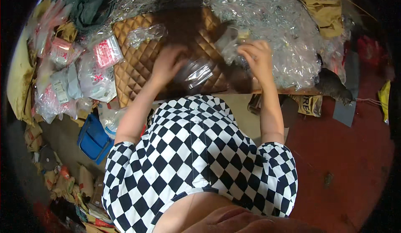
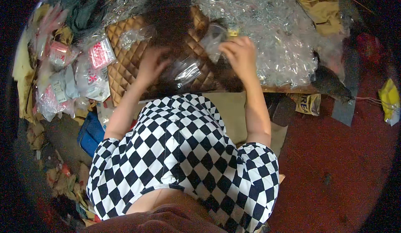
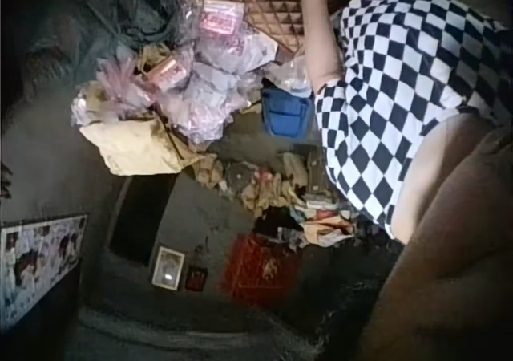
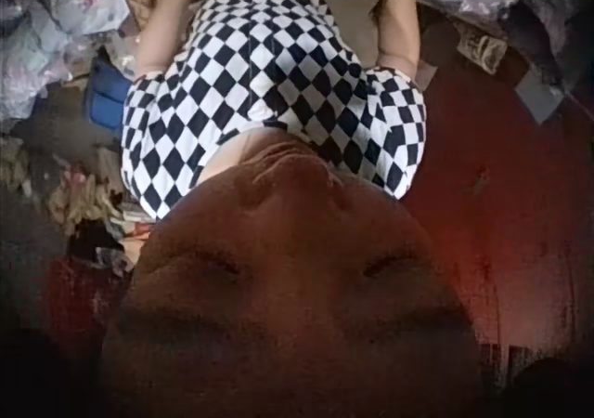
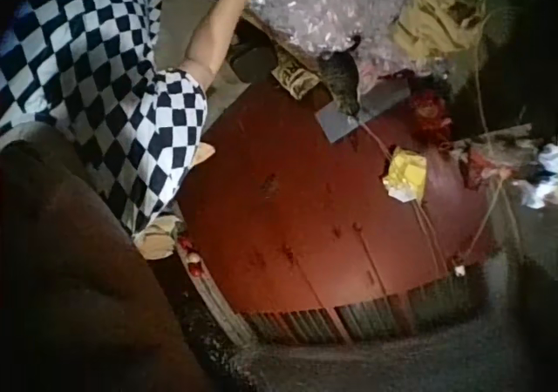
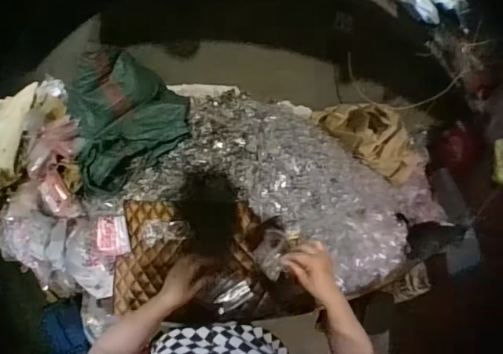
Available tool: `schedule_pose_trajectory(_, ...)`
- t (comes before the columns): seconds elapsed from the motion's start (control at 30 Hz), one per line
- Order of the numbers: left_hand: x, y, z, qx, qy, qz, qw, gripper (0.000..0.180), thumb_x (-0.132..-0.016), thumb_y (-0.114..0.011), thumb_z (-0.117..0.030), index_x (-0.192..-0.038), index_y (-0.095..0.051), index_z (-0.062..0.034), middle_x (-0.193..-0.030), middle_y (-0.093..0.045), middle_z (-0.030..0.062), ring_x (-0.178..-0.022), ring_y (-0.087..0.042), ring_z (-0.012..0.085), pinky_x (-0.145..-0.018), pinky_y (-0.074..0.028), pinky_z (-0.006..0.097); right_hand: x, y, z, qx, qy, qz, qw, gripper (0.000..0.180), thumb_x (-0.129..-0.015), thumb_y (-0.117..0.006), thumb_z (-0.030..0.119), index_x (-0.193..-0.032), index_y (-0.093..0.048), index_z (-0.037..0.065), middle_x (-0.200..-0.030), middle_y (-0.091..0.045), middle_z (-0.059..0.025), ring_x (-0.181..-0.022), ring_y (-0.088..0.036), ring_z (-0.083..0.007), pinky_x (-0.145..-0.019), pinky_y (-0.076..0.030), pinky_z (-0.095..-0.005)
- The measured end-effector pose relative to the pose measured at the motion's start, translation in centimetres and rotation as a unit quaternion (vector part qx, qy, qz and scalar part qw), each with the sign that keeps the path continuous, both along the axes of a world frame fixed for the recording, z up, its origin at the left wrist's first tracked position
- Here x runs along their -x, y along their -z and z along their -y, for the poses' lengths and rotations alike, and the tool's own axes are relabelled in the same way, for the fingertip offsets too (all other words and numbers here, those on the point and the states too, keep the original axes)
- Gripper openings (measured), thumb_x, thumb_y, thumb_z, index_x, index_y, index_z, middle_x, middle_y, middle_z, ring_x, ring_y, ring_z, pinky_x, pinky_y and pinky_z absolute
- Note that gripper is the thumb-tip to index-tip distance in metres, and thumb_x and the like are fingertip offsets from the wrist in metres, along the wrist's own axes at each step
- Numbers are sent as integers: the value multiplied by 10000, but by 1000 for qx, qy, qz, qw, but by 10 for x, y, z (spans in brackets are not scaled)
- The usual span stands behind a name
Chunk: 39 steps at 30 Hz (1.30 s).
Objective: Manually packaging small metal components into plastic bags on a low workbench.
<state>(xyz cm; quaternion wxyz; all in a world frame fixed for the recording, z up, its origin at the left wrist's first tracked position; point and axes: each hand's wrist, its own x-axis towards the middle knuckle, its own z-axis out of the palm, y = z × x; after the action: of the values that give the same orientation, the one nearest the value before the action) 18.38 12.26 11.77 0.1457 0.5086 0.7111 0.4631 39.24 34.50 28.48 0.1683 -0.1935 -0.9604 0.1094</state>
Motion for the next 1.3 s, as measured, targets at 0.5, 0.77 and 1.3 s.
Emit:
schedule_pose_trajectory(0.5, -31, 87, 30, 267, -67, 17, 961, 425, -826, -677, -207, -1179, -529, -23, -1083, -619, 244, -939, -620, 419, -763, -522, 476, -10, 71, -112, -228, 92, 23, 969, 416, -853, -671, 251, -1218, -580, 75, -1158, -613, -145, -1069, -566, -390, -935, -448, -467)
schedule_pose_trajectory(0.77, -25, 57, 51, 173, -161, -110, 965, 720, -768, -748, -228, -1379, -424, -28, -1249, -522, 242, -1116, -535, 404, -910, -478, 468, 74, 81, -189, -310, 110, 99, 939, 204, -901, -604, 223, -1076, -673, 144, -1025, -684, -107, -989, -617, -338, -821, -510, -439)
schedule_pose_trajectory(1.3, -46, 61, 42, 170, -153, 27, 973, 169, -839, -645, -193, -944, -627, -62, -821, -645, 128, -804, -647, 304, -692, -511, 441, 168, 122, -8, 259, -98, 217, 936, 606, -823, -734, 334, -1328, -507, 87, -1184, -632, -118, -1079, -614, -242, -883, -491, -348)
